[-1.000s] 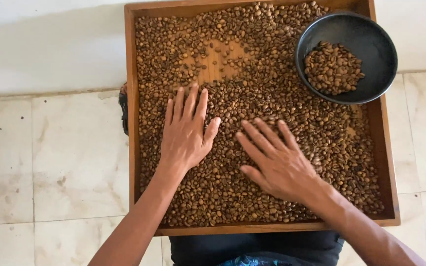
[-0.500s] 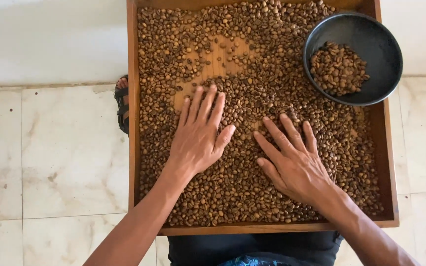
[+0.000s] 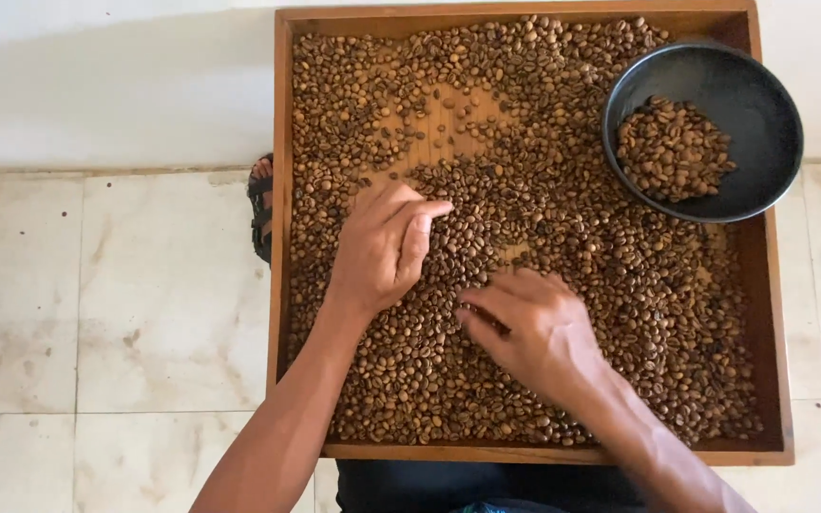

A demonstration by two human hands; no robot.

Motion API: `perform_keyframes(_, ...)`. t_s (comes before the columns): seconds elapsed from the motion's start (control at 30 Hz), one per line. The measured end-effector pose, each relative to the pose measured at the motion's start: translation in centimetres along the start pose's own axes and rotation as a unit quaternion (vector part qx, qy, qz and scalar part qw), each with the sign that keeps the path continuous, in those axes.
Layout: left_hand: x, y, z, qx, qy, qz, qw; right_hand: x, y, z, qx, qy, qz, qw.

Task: Manually sorting coffee beans on a wooden tray by spreading them and picking out specific beans to place in a bowl.

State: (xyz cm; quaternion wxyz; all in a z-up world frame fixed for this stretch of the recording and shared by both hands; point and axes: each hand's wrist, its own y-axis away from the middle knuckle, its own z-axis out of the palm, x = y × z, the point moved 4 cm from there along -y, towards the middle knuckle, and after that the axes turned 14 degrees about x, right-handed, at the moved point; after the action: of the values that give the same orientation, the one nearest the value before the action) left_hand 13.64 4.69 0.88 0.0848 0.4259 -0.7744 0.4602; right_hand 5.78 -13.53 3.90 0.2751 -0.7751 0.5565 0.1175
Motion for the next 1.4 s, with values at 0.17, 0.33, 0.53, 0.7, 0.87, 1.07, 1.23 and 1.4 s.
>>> perform_keyframes(0.17,1.5,-0.7,-0.8,0.034,0.075,0.024,0.996,-0.5,0.5,1.9,0.012,-0.015,-0.028,0.999)
perform_keyframes(0.33,1.8,-0.7,-0.6,0.052,0.1,0.007,0.994,0.2,1.1,2.5,0.008,-0.012,-0.028,0.999)
perform_keyframes(0.53,2.7,-1.1,-0.4,0.046,0.122,0.015,0.991,0.9,1.3,2.5,0.01,-0.026,0.001,1.0)
perform_keyframes(0.7,2.4,-0.4,0.1,0.039,0.129,0.008,0.991,1.0,1.3,2.1,-0.013,-0.043,0.018,0.999)
perform_keyframes(0.87,2.0,0.3,0.4,0.04,0.133,0.001,0.99,0.2,1.7,-0.6,0.009,-0.195,0.145,0.97)
perform_keyframes(1.07,5.0,-1.3,-0.8,0.028,0.151,0.012,0.988,2.8,4.1,-0.5,0.103,-0.476,0.423,0.764)
perform_keyframes(1.23,7.1,-1.8,-0.2,0.002,0.153,0.044,0.987,4.4,2.9,-4.4,0.187,-0.473,0.393,0.766)
perform_keyframes(1.4,7.8,-2.8,1.3,-0.059,0.19,-0.004,0.98,7.3,-0.5,-11.8,0.312,-0.165,0.304,0.885)
